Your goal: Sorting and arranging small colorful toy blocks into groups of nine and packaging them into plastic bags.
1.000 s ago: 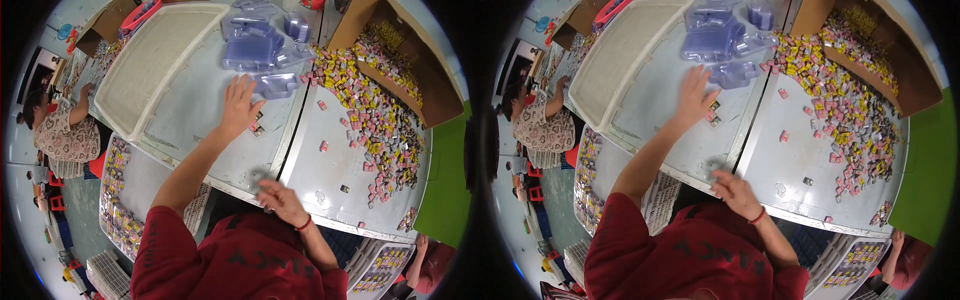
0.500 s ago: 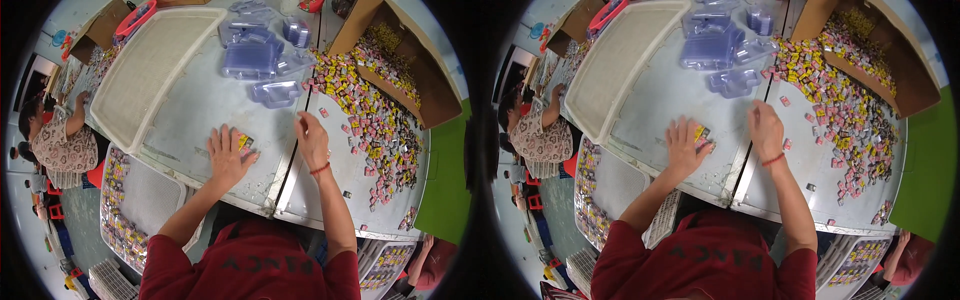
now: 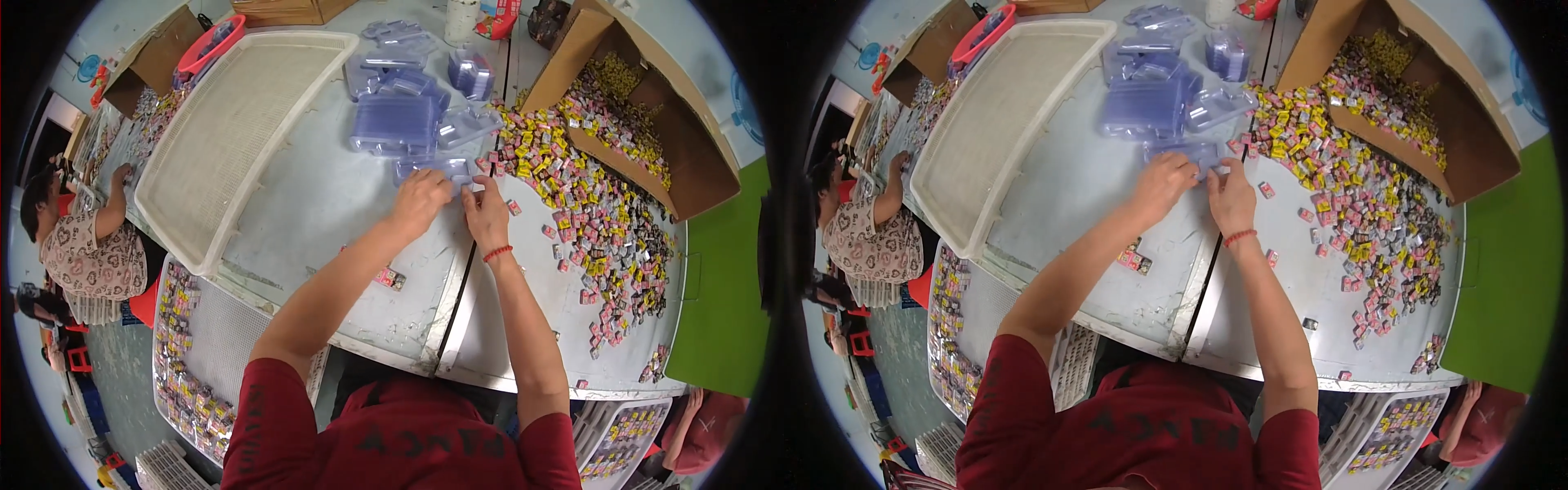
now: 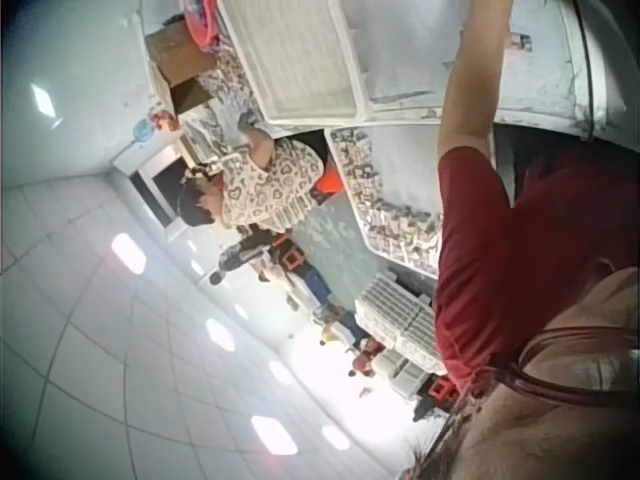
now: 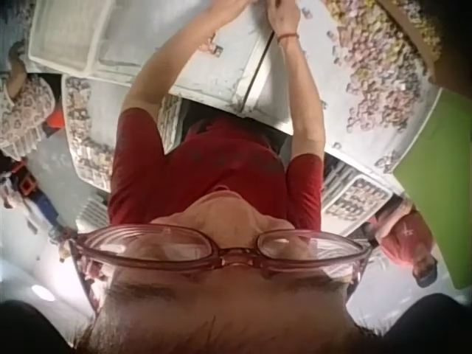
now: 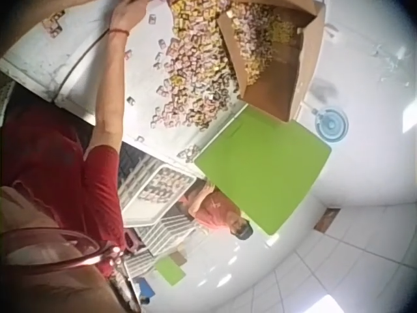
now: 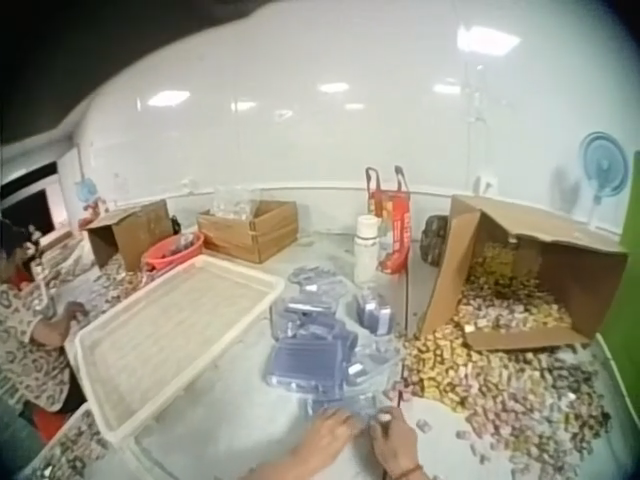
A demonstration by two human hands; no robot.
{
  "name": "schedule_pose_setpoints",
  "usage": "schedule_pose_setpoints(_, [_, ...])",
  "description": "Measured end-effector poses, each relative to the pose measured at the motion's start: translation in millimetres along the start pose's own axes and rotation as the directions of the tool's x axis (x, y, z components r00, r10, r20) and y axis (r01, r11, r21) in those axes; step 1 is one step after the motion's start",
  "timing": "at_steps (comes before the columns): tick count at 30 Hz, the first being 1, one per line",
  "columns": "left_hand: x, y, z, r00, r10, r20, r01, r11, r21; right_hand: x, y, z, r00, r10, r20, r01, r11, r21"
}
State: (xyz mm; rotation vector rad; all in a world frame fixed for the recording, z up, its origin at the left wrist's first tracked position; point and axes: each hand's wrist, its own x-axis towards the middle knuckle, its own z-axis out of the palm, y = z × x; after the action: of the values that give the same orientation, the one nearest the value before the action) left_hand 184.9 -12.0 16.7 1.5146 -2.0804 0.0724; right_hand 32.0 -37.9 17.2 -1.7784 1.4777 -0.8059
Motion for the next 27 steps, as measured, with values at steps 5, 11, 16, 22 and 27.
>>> schedule_pose_setpoints(5, [14, -21, -7, 0.980, -0.007, 0.199, 0.064, 0.958, -0.280, -46, 8, -15, 0.997, -0.043, 0.067, 0.039, 0.998, 0.057])
schedule_pose_setpoints(11, [22, -27, -19, 0.932, -0.013, 0.363, 0.127, 0.948, -0.291, -117, 7, -29, 0.981, -0.037, 0.192, 0.007, 0.988, 0.154])
schedule_pose_setpoints(16, [11, -23, 7, 0.987, 0.098, 0.131, -0.090, 0.994, -0.068, -166, 18, -43, 0.992, -0.085, 0.094, 0.075, 0.991, 0.109])
schedule_pose_setpoints(22, [22, -9, 12, 0.999, 0.038, -0.003, -0.038, 0.998, -0.046, -177, 31, -41, 0.943, -0.315, -0.111, 0.326, 0.940, 0.102])
schedule_pose_setpoints(27, [31, 9, -49, 0.973, 0.198, -0.122, -0.180, 0.973, 0.145, -187, 24, -48, 0.997, -0.076, -0.018, 0.078, 0.967, 0.241])
